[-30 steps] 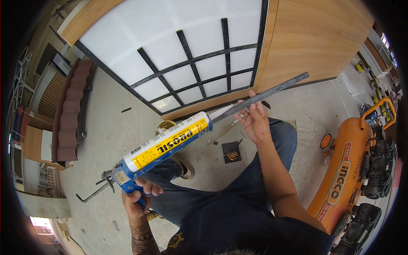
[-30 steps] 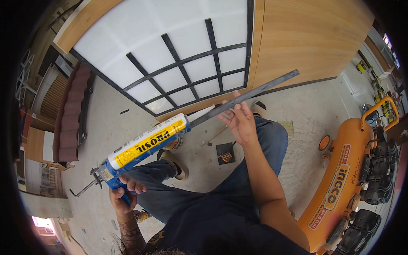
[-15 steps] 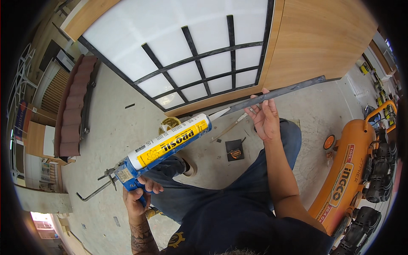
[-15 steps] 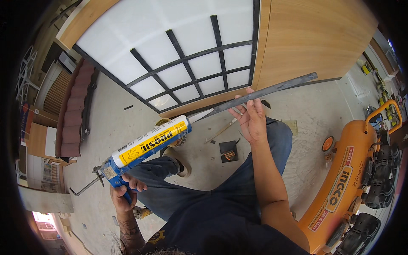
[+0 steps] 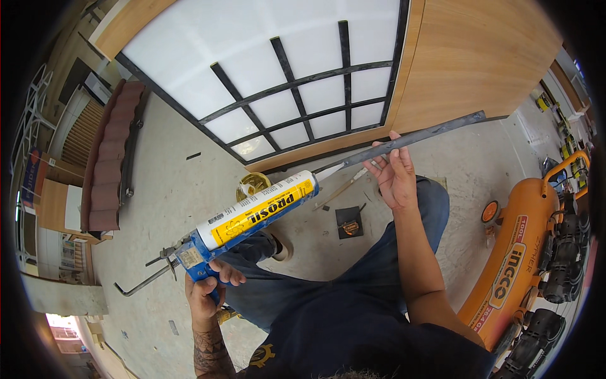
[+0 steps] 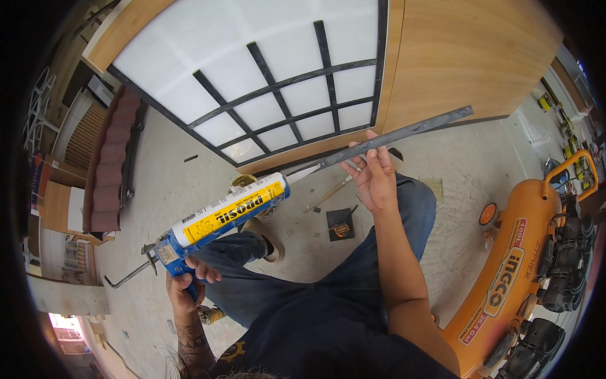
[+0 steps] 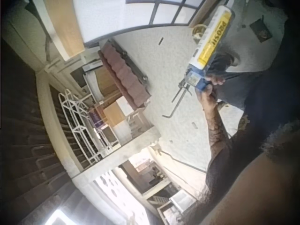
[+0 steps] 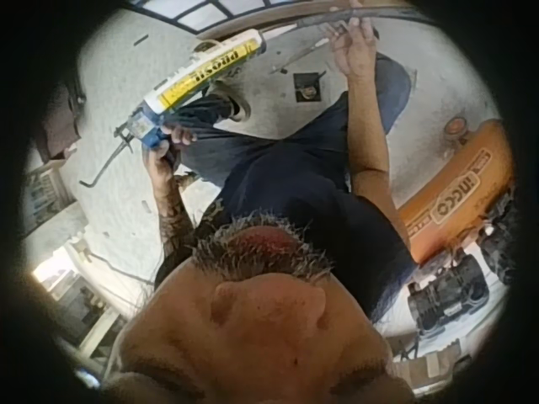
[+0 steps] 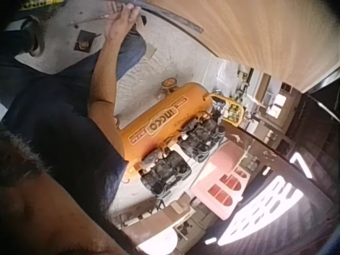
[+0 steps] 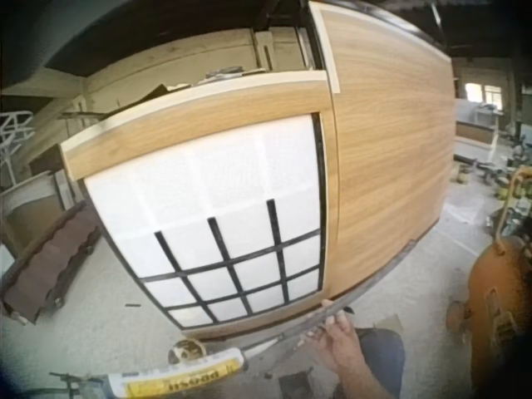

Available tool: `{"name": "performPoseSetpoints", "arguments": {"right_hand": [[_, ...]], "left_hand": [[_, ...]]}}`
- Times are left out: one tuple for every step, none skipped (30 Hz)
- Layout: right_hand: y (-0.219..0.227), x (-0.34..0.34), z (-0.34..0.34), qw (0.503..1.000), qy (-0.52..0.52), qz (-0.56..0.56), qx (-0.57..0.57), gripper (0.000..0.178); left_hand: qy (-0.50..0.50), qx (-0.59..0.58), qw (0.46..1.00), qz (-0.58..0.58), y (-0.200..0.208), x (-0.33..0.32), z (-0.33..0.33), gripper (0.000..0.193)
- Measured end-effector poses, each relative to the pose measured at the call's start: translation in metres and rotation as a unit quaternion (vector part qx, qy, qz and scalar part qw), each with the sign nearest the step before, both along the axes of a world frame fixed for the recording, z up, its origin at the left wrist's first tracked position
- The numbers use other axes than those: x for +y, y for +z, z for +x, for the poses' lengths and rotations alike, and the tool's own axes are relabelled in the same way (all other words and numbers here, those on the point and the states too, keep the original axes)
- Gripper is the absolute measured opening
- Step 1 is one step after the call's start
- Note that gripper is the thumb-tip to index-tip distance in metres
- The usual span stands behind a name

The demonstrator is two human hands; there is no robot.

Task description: Measuring, gluing, and fitting black plastic strips onto a white backlit panel, including trimming strips with an angle grinder.

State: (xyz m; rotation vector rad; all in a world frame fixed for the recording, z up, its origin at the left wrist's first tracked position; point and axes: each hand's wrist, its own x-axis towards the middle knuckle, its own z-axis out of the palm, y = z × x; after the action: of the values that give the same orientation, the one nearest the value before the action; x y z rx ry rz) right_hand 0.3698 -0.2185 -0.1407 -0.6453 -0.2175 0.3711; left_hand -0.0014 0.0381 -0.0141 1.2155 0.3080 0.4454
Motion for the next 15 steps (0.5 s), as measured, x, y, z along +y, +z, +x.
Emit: {"name": "performPoseSetpoints", "arguments": {"right_hand": [[-0.001,0.000,0.001,1.000,0.003,0.000,0.000,0.048],[-0.003,-0.001,0.001,1.000,0.000,0.003,-0.004,0.049],[-0.004,-0.002,0.002,1.000,-0.003,0.006,-0.008,0.049],[-0.006,-0.004,0.003,1.000,0.000,0.007,-0.007,0.049],[-0.007,-0.006,0.006,1.000,-0.003,0.009,-0.014,0.049],[-0.009,-0.008,0.008,1.000,-0.006,0.012,-0.021,0.049],[-0.009,-0.008,0.008,1.000,-0.004,0.013,-0.018,0.049],[-0.009,-0.008,0.009,1.000,-0.008,0.016,-0.019,0.049],[-0.009,-0.008,0.009,1.000,-0.012,0.019,-0.021,0.049],[-0.010,-0.008,0.010,1.000,-0.011,0.019,-0.019,0.049],[-0.010,-0.009,0.011,1.000,-0.013,0.017,-0.020,0.049],[-0.010,-0.011,0.011,1.000,-0.016,0.015,-0.021,0.049],[-0.008,-0.009,0.010,1.000,-0.012,0.017,-0.020,0.049],[-0.006,-0.008,0.010,1.000,-0.014,0.015,-0.021,0.049],[-0.005,-0.006,0.009,1.000,-0.016,0.013,-0.022,0.049]], "left_hand": [[0.002,0.001,1.000,0.005,0.000,0.000,-0.001,0.031],[0.005,0.003,1.000,0.009,0.001,0.001,-0.002,0.031],[0.008,0.003,1.000,0.010,0.002,0.001,-0.003,0.031],[0.014,0.003,1.000,0.005,0.003,0.002,-0.005,0.031],[0.020,0.003,1.000,0.001,0.003,0.003,-0.007,0.031],[0.022,0.005,1.000,0.001,0.003,0.004,-0.011,0.031],[0.034,0.004,0.999,-0.006,0.003,0.005,-0.016,0.032],[0.046,0.003,0.999,-0.013,0.004,0.007,-0.021,0.032],[0.056,0.009,0.998,-0.011,0.005,0.010,-0.026,0.033],[0.057,0.011,0.998,-0.011,0.005,0.012,-0.031,0.033],[0.065,0.005,0.998,-0.015,0.005,0.014,-0.035,0.032],[0.073,-0.001,0.997,-0.020,0.004,0.015,-0.038,0.032],[0.085,0.003,0.996,-0.017,0.005,0.015,-0.044,0.033],[0.088,0.003,0.996,-0.015,0.005,0.015,-0.048,0.033],[0.092,0.004,0.996,-0.018,0.006,0.015,-0.051,0.033]]}}
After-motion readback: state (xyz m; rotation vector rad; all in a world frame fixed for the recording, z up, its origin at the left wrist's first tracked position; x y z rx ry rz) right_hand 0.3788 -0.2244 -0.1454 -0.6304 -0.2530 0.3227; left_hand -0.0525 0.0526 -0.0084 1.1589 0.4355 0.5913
